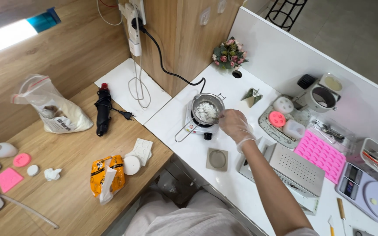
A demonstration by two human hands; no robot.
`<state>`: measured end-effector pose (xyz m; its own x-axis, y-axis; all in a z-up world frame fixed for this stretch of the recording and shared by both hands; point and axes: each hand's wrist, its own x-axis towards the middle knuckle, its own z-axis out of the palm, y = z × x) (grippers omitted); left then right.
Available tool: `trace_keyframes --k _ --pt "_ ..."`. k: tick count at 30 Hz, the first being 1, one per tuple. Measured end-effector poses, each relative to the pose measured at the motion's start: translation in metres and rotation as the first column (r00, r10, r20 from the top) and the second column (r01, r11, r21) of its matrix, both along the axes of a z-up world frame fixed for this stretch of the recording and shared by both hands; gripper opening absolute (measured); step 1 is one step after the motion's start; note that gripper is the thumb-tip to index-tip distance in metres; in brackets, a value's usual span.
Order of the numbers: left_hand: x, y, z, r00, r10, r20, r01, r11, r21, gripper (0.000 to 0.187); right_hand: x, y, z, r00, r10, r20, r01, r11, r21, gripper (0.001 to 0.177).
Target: Preparing wax flakes in a melting pot for candle making.
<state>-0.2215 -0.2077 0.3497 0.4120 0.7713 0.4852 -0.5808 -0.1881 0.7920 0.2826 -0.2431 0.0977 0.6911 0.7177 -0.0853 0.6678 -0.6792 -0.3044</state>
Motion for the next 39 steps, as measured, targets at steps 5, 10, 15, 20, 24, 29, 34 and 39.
trace_keyframes --k 5,10,15,20,24,29,34,39 --pt "0.019 0.046 -0.034 0.997 0.049 0.053 -0.046 0.997 -0.061 0.025 -0.013 -0.012 0.028 0.999 0.039 -0.021 -0.033 0.964 0.264 0.020" --pt "0.016 0.154 -0.088 0.979 0.186 0.079 -0.180 0.981 -0.072 0.029 -0.015 -0.015 0.014 0.966 0.142 -0.217 -0.007 0.851 0.525 0.027" --pt "0.014 0.273 -0.123 0.508 0.285 -0.813 -0.690 0.700 -0.185 0.047 -0.021 -0.025 0.027 0.995 -0.033 0.090 0.009 0.964 0.265 0.045" --pt "0.000 0.363 -0.149 0.391 0.207 -0.897 -0.735 0.657 -0.168 0.054 -0.041 -0.016 0.054 0.994 -0.103 -0.039 0.108 0.979 0.176 0.033" --pt "-0.003 0.437 -0.200 0.431 -0.099 -0.897 -0.727 0.551 -0.410 0.021 -0.041 -0.006 0.045 0.912 -0.090 -0.400 0.226 0.925 0.306 0.026" --pt "-0.006 0.453 -0.250 0.270 0.171 -0.947 -0.618 0.785 -0.034 0.019 -0.028 0.005 0.018 0.913 0.023 -0.407 0.227 0.800 0.555 0.020" --pt "0.044 0.307 -0.144 0.420 0.338 -0.842 -0.682 0.730 -0.047 0.021 -0.030 -0.011 0.025 0.988 0.127 -0.086 -0.041 0.757 0.652 0.018" --pt "0.070 0.223 -0.088 0.528 0.525 -0.668 -0.692 0.721 0.020 0.036 -0.013 -0.024 0.001 0.941 0.204 0.269 -0.326 0.754 0.571 0.007"
